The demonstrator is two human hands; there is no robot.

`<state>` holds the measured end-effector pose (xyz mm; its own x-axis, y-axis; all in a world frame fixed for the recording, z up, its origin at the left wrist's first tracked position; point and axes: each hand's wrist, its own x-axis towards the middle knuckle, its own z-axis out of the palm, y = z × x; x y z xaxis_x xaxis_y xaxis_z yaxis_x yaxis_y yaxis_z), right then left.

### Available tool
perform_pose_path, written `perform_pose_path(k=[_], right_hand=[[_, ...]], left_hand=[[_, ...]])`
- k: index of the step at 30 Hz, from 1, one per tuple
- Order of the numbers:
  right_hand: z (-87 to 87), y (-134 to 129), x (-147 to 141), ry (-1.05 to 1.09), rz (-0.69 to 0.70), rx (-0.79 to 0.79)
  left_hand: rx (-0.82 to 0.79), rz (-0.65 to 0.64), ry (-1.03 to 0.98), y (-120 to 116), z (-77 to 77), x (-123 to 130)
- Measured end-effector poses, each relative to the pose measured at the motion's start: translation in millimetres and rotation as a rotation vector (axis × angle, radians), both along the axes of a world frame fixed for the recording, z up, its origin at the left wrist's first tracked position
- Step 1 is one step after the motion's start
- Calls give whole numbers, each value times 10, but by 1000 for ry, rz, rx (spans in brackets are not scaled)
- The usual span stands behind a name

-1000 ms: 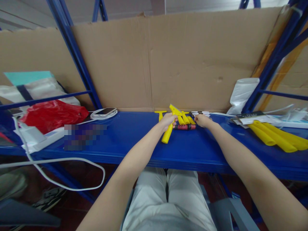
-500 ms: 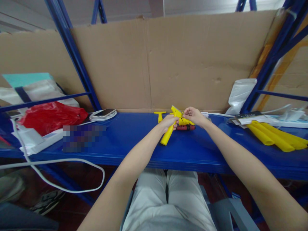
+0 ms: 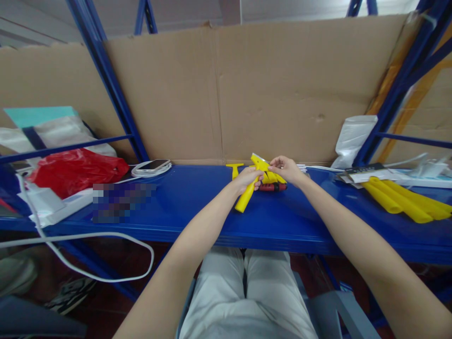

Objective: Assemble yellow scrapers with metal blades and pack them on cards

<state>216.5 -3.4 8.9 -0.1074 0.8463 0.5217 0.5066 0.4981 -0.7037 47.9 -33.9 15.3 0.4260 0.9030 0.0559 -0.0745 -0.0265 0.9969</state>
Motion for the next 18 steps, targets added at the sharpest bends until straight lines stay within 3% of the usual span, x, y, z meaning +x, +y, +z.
perform_pose_path(k=[6,10,13,15,18], right_hand=[[30,-36,67,-256,-153,28],[56,-104,110,-626,11,-206],[69,-147,104,-837,108,-294],[80,-166,100,-893,129,-299],[120,-191,137,-806,196,-339]], left_hand=[[-32,67,-12,-3,21,5],[-54,164,8,49,-18,5],[-58,209,-1,109,-55,2],[-67,228,-9,135,-67,1],[-88,246,-16,138,-61,-3]])
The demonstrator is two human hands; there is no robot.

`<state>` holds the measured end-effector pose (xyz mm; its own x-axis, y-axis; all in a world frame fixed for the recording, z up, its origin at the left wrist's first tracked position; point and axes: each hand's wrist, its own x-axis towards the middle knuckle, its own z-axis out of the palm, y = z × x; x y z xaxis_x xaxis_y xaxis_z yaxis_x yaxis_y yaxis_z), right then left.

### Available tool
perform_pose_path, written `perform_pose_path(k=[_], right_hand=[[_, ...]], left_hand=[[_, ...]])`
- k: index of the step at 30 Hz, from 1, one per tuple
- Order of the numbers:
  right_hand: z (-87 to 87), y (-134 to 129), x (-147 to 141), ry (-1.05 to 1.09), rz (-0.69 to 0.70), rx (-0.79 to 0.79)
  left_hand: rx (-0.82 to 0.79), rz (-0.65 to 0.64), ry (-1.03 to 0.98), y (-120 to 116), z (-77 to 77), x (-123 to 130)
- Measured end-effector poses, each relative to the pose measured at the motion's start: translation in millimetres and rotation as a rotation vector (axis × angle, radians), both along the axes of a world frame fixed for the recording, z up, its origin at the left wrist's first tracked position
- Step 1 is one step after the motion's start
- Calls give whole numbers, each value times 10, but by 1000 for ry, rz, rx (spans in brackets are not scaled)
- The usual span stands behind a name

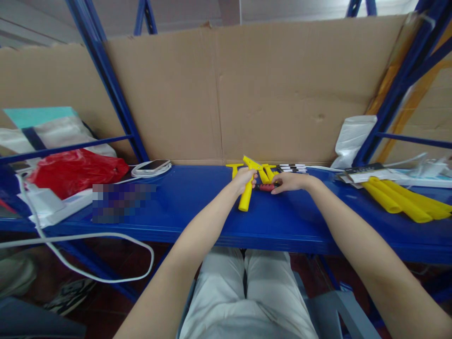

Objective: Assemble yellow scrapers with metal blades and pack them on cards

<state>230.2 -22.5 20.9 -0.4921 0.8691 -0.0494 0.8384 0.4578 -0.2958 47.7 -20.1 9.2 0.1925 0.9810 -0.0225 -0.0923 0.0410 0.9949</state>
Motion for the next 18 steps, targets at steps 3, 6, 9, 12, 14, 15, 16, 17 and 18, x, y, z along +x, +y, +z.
perform_pose_path(k=[3,6,9,12,14,15,16,17,18], right_hand=[[75,-34,89,204,-15,-91],[154,-68,172,438,-183,4],[201,-81,201,680,-373,180],[219,-58,190,864,-489,331],[224,-24,187,948,-565,428],[225,-3,190,988,-596,475],[225,20,198,1034,-619,517],[226,43,208,1088,-636,552],[228,64,219,1150,-648,576]], left_hand=[[-11,19,-13,-19,18,-6],[-17,41,-23,-34,31,-11],[-31,55,-22,-34,32,-14],[-43,73,-12,-23,17,-17],[-48,80,5,-9,0,-21],[-50,82,16,-1,-9,-23],[-53,81,26,8,-18,-25],[-59,79,37,17,-25,-27],[-65,79,47,25,-30,-29]])
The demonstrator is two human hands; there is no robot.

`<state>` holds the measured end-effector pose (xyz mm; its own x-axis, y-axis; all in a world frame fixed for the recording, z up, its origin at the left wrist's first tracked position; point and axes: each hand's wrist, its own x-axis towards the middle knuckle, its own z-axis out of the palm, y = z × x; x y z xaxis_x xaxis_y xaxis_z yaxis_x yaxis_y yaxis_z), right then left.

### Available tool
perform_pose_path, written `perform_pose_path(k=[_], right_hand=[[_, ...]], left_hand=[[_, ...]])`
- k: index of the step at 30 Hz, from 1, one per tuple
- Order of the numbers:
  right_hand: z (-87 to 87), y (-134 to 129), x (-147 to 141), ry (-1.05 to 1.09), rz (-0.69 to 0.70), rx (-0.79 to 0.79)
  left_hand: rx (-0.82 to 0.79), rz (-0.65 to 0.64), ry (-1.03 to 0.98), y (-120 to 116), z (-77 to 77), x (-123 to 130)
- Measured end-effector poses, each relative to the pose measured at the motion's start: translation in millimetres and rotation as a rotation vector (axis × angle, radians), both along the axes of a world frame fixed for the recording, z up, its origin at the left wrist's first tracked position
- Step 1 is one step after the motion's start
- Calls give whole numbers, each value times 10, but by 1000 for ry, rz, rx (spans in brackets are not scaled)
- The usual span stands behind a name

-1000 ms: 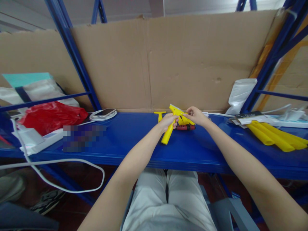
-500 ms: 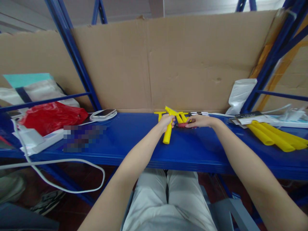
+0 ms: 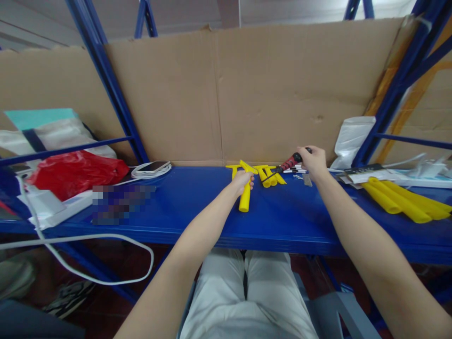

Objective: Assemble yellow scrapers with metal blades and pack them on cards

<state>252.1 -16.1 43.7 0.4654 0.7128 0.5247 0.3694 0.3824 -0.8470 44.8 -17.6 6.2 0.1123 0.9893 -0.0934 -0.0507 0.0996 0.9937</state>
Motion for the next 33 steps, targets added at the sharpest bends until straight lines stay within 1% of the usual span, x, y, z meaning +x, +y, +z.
perform_pose_path(k=[4,11,16,25,30,33], right_hand=[[21,37,22,171,-32,86],[64,-17,-41,228,-77,112],[46,-8,-38,217,-78,125],[24,-3,-7,113,-123,133],[-10,63,58,62,-129,125],[-34,99,101,8,-133,150]], left_hand=[[-20,-2,28,14,-4,-3],[-41,-7,72,-13,-9,7],[-42,-32,87,-23,-3,16],[-38,-82,69,-44,7,19],[-30,-91,49,-35,1,19],[-30,-116,39,-24,4,13]])
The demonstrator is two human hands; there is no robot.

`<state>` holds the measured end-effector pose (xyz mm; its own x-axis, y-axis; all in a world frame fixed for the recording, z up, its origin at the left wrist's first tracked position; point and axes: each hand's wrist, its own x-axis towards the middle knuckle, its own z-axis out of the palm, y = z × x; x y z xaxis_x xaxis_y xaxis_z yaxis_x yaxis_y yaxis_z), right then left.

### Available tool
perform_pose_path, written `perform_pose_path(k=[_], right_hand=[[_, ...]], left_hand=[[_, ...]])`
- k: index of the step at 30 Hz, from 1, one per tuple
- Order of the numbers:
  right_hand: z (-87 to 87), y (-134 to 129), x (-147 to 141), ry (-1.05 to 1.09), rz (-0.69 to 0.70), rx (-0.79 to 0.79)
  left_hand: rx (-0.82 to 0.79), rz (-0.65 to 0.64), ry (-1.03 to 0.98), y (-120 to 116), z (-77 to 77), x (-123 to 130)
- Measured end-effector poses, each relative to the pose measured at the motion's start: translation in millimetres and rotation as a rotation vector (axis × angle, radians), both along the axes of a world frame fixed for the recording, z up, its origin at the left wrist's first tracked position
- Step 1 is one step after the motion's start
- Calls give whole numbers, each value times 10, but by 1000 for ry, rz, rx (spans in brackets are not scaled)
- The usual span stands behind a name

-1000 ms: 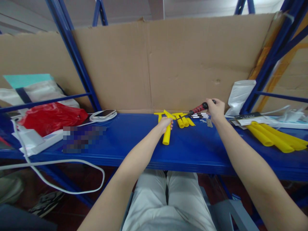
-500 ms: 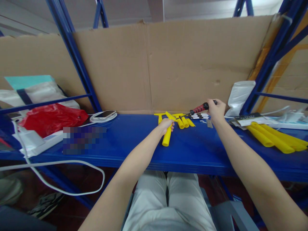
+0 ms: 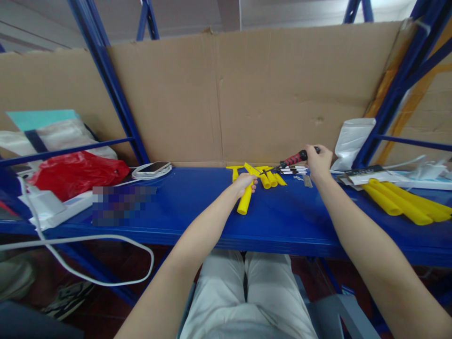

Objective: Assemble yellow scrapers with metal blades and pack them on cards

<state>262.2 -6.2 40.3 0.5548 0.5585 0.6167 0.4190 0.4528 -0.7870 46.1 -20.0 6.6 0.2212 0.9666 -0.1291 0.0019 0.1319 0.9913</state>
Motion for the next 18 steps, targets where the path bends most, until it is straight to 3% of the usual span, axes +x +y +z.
perform_pose_path(k=[4,8,18], right_hand=[[-11,-18,32,-120,2,51],[-4,-50,39,-173,96,76],[7,-72,-10,-63,202,60]], left_hand=[[6,-5,-9,20,-2,-12],[12,0,-13,27,-7,-19],[1,74,-39,49,-23,-15]])
